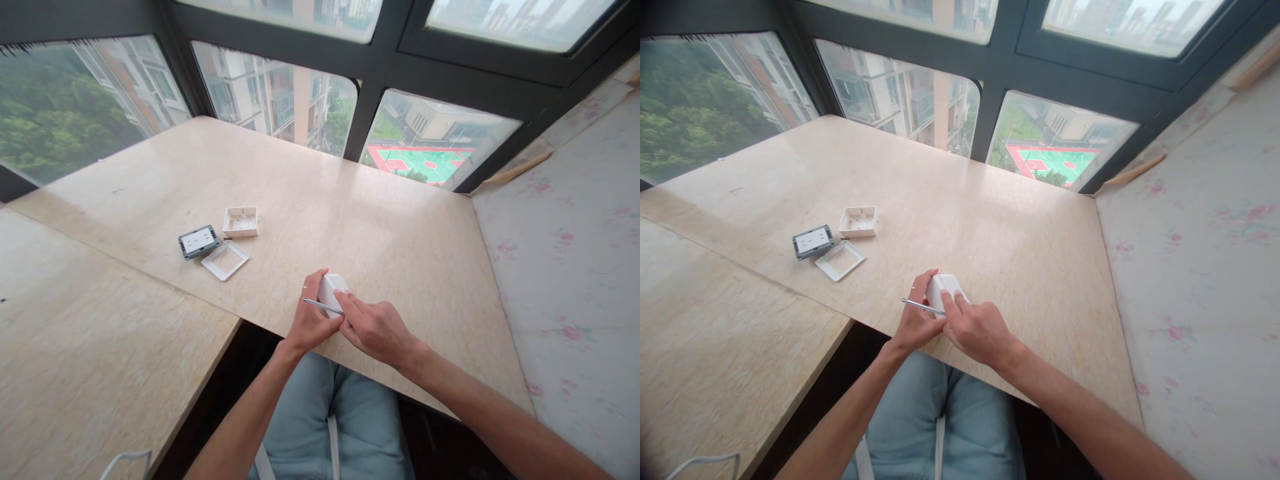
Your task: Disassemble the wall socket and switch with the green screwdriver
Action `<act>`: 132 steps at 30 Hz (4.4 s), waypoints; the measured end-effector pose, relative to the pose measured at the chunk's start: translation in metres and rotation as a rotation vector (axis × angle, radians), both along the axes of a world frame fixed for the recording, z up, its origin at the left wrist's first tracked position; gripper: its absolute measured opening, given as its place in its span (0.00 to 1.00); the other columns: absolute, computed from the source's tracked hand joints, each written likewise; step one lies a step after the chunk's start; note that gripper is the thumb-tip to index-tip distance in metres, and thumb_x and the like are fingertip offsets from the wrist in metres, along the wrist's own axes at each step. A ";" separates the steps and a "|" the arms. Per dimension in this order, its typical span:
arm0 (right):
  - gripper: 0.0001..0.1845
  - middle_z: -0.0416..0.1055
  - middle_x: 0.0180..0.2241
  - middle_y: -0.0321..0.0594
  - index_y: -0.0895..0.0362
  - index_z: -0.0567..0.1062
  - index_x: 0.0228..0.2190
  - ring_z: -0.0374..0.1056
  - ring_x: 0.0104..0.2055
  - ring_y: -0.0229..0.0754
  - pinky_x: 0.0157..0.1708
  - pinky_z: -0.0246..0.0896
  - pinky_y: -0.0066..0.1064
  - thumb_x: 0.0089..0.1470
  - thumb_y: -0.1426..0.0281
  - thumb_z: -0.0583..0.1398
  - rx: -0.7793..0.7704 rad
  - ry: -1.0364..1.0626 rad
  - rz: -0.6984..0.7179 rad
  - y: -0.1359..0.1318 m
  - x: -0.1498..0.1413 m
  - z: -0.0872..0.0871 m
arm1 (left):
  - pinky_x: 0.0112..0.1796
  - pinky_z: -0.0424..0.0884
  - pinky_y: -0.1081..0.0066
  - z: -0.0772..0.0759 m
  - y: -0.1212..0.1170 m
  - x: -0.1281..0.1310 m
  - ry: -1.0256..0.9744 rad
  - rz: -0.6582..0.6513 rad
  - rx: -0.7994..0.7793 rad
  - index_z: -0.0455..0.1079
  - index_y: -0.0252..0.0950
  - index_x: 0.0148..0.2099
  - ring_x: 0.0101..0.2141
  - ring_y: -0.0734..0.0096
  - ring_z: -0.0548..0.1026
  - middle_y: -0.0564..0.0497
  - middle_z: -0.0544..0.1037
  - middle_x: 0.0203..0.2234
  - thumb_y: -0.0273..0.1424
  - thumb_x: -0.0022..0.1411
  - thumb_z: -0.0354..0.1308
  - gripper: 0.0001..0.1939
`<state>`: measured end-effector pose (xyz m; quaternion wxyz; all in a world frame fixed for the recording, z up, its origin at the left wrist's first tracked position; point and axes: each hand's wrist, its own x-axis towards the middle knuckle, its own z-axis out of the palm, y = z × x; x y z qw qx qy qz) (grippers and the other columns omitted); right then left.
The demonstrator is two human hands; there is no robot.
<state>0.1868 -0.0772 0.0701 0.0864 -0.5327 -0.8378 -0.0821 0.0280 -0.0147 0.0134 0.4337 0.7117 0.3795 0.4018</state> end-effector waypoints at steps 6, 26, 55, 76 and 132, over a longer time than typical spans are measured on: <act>0.22 0.79 0.49 0.61 0.69 0.75 0.54 0.82 0.38 0.50 0.23 0.70 0.31 0.64 0.73 0.53 0.089 0.118 0.023 -0.004 0.003 -0.010 | 0.57 0.68 0.50 -0.004 -0.004 0.001 0.011 0.045 0.070 0.55 0.39 0.65 0.59 0.50 0.68 0.39 0.66 0.59 0.35 0.53 0.67 0.41; 0.16 0.82 0.39 0.43 0.56 0.78 0.46 0.77 0.38 0.43 0.35 0.67 0.28 0.61 0.73 0.54 -0.376 0.631 -0.233 0.001 0.011 0.025 | 0.53 0.71 0.55 -0.017 -0.012 -0.002 -0.088 0.190 -0.037 0.58 0.41 0.62 0.56 0.52 0.69 0.42 0.67 0.55 0.34 0.48 0.69 0.40; 0.22 0.68 0.57 0.58 0.60 0.70 0.56 0.65 0.61 0.58 0.59 0.63 0.53 0.63 0.64 0.59 -0.186 0.436 -0.299 0.007 0.063 -0.018 | 0.53 0.74 0.50 -0.015 0.000 -0.011 -0.296 0.123 -0.445 0.58 0.33 0.66 0.54 0.46 0.75 0.35 0.73 0.55 0.48 0.51 0.66 0.45; 0.31 0.75 0.41 0.38 0.54 0.69 0.55 0.71 0.39 0.42 0.39 0.68 0.34 0.47 0.75 0.61 -0.956 0.707 0.093 0.052 0.035 0.035 | 0.51 0.70 0.55 0.008 0.018 -0.003 -0.153 -0.003 -0.600 0.60 0.33 0.67 0.49 0.50 0.74 0.39 0.72 0.50 0.55 0.49 0.68 0.51; 0.40 0.76 0.43 0.52 0.63 0.53 0.65 0.71 0.40 0.47 0.42 0.65 0.39 0.52 0.80 0.54 -0.722 0.701 -0.223 0.004 0.027 0.018 | 0.50 0.74 0.58 0.008 -0.009 0.033 -0.212 0.025 -0.384 0.70 0.36 0.58 0.52 0.53 0.74 0.41 0.73 0.52 0.33 0.42 0.73 0.39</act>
